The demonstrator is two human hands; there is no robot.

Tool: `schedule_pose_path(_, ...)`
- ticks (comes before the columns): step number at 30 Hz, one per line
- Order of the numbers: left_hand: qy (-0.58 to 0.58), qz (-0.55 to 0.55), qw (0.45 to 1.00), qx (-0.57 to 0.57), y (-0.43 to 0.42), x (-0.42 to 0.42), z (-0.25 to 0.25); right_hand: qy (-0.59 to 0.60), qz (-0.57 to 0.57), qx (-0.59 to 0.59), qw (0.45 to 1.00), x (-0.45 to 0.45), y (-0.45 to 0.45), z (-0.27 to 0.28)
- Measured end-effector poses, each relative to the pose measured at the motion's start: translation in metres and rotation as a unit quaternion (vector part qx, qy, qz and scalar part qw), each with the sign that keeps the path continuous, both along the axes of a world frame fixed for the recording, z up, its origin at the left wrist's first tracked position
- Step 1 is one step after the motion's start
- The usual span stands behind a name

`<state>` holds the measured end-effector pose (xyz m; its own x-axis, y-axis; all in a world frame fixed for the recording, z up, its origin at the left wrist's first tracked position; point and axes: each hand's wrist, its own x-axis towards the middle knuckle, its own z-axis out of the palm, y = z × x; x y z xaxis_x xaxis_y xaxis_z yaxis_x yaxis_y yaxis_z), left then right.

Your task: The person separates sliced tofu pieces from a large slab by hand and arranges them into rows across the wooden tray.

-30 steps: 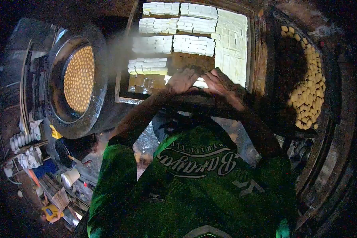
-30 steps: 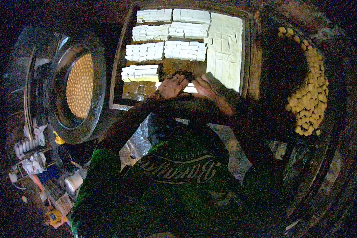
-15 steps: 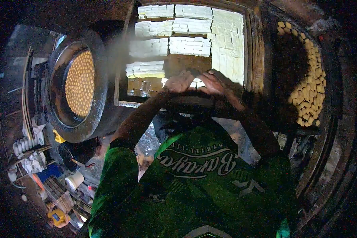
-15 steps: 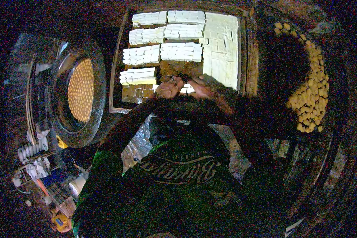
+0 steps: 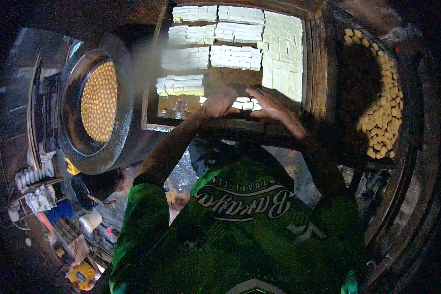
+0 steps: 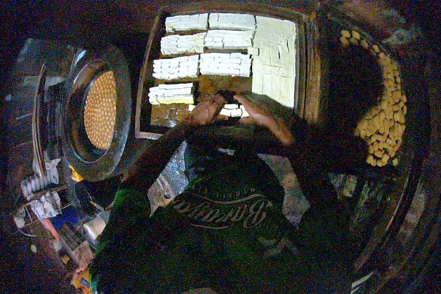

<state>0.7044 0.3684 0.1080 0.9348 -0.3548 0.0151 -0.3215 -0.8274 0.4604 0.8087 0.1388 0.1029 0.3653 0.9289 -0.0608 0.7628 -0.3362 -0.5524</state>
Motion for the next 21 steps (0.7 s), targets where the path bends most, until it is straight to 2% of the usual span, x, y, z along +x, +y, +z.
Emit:
schedule_pose_path(2, 0.071, 0.011, 0.996, -0.057, 0.0, 0.002, 0.011, 0.104, -0.005, 0.008, 0.995, 0.0, -0.006, -0.003)
schedule_pose_path(6, 0.152, 0.043, 0.987, -0.026, -0.001, 0.002, 0.012, 0.098, -0.017, 0.011, 0.995, 0.002, -0.012, -0.007)
schedule_pose_path(8, 0.071, 0.002, 0.997, -0.043, 0.003, 0.003, -0.001, 0.03, 0.008, -0.103, 0.994, 0.003, -0.006, -0.009)
schedule_pose_path(12, 0.084, -0.005, 0.995, -0.056, 0.002, 0.005, 0.0, 0.122, -0.047, -0.096, 0.987, -0.003, 0.004, 0.002)
schedule_pose_path(14, 0.116, 0.022, 0.993, -0.013, 0.001, 0.005, 0.0, 0.028, -0.002, -0.039, 0.999, -0.004, 0.006, -0.011)
schedule_pose_path(15, 0.115, 0.023, 0.993, -0.013, 0.002, 0.005, -0.002, 0.027, -0.002, -0.039, 0.999, -0.007, 0.008, -0.008)
schedule_pose_path(17, -0.017, 0.001, 0.996, 0.087, 0.004, 0.002, -0.008, 0.014, -0.05, 0.016, 0.999, -0.018, 0.015, -0.004)
schedule_pose_path(18, -0.016, 0.0, 0.996, 0.086, 0.004, -0.002, -0.016, 0.008, -0.07, 0.009, 0.997, -0.022, 0.02, -0.004)
schedule_pose_path(20, -0.08, 0.042, 0.995, -0.032, 0.006, -0.007, -0.029, 0.01, -0.061, 0.011, 0.998, -0.023, 0.029, -0.003)
schedule_pose_path(21, -0.08, 0.041, 0.995, -0.031, 0.007, -0.005, -0.023, 0.012, -0.05, 0.014, 0.999, -0.021, 0.033, -0.003)
